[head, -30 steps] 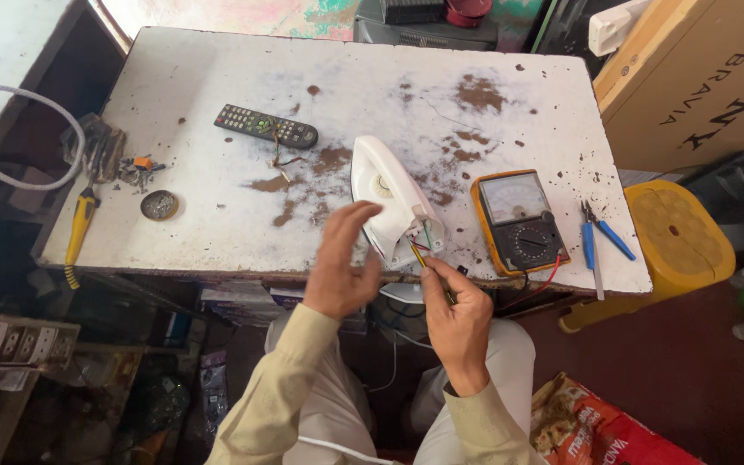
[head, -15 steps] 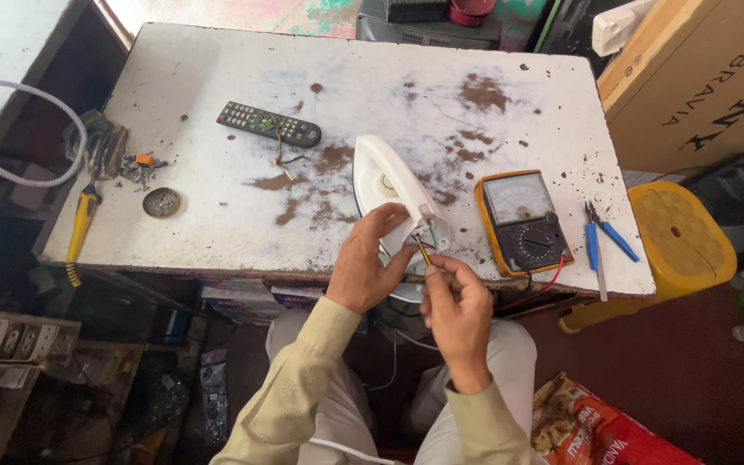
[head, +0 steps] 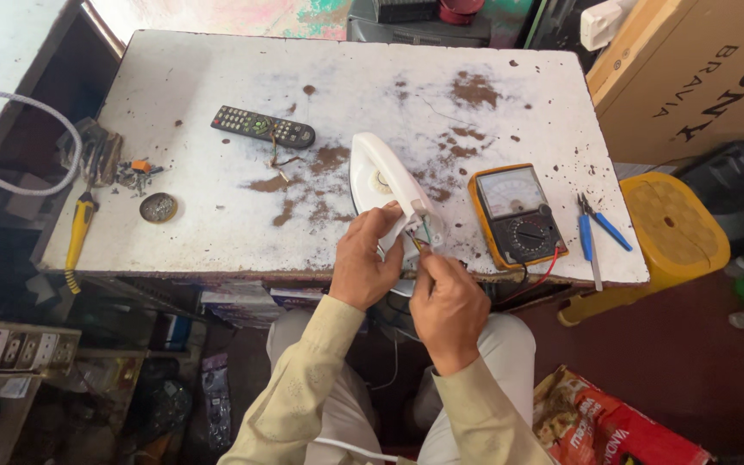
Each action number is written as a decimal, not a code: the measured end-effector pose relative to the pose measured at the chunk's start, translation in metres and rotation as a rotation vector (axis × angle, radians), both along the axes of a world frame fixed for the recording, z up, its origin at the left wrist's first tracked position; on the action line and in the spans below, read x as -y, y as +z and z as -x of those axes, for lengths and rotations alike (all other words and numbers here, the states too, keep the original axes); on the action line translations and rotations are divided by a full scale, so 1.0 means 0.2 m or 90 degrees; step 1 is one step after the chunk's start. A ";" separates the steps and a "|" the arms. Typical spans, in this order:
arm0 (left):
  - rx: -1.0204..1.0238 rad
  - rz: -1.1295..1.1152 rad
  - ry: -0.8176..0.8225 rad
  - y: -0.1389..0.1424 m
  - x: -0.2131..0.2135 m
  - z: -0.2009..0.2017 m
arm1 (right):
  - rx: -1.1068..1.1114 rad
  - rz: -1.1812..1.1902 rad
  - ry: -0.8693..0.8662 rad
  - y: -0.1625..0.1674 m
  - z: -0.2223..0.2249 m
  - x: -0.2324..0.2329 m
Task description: The person repairs an electric clothes iron at a cluttered workbench. They open the iron's rear housing, work on the cord connection and internal terminals by hand, use a screwdriver on the screws, and reposition the iron while checking the wiring, with a multimeter connected nearby.
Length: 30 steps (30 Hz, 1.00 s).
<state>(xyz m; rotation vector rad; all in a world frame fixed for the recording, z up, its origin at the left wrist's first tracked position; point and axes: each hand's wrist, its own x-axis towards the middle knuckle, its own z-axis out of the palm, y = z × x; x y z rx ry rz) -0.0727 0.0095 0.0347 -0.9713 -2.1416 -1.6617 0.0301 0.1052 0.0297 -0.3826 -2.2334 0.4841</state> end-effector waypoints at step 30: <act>-0.371 0.203 0.029 -0.08 -0.01 0.06 | -0.160 0.931 0.166 -0.08 -0.04 -0.09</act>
